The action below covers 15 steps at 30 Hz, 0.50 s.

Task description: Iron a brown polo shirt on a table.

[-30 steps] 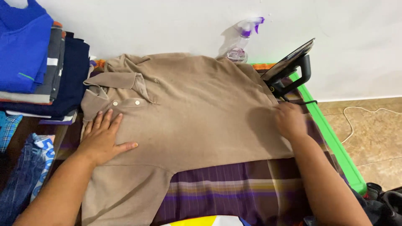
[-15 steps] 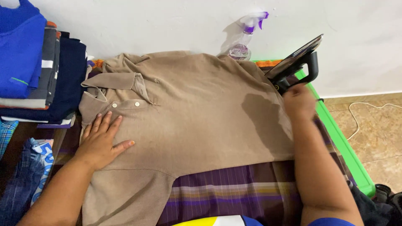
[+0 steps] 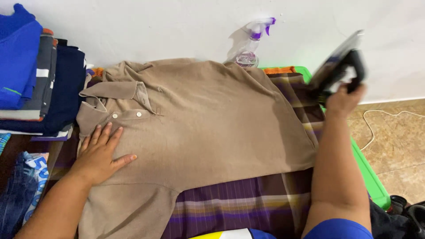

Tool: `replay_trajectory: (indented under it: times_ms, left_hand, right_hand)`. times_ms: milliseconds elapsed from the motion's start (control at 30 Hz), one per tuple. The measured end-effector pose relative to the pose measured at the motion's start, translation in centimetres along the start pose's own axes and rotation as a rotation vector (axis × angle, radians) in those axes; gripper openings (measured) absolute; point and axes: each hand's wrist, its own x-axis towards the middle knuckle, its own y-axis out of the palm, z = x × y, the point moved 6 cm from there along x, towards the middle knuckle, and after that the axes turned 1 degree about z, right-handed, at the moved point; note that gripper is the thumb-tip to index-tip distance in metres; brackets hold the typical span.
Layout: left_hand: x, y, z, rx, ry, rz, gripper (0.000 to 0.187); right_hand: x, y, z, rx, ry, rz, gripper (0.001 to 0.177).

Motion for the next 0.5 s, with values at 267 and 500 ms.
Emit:
replay_trajectory:
  times_ms: [267,500]
  left_hand:
    - [-0.8,-1.1,-2.8,-0.115,0.056,-0.235,0.083]
    - [-1.5,-1.0,-5.4,-0.040,0.178,0.074,0.099]
  right_hand:
    - [-4.9,-2.1,18.3,-0.654,-0.507,0.247,0.014]
    - [-26.5,14.4,32.3,-0.503,-0.903,1.090,0.015]
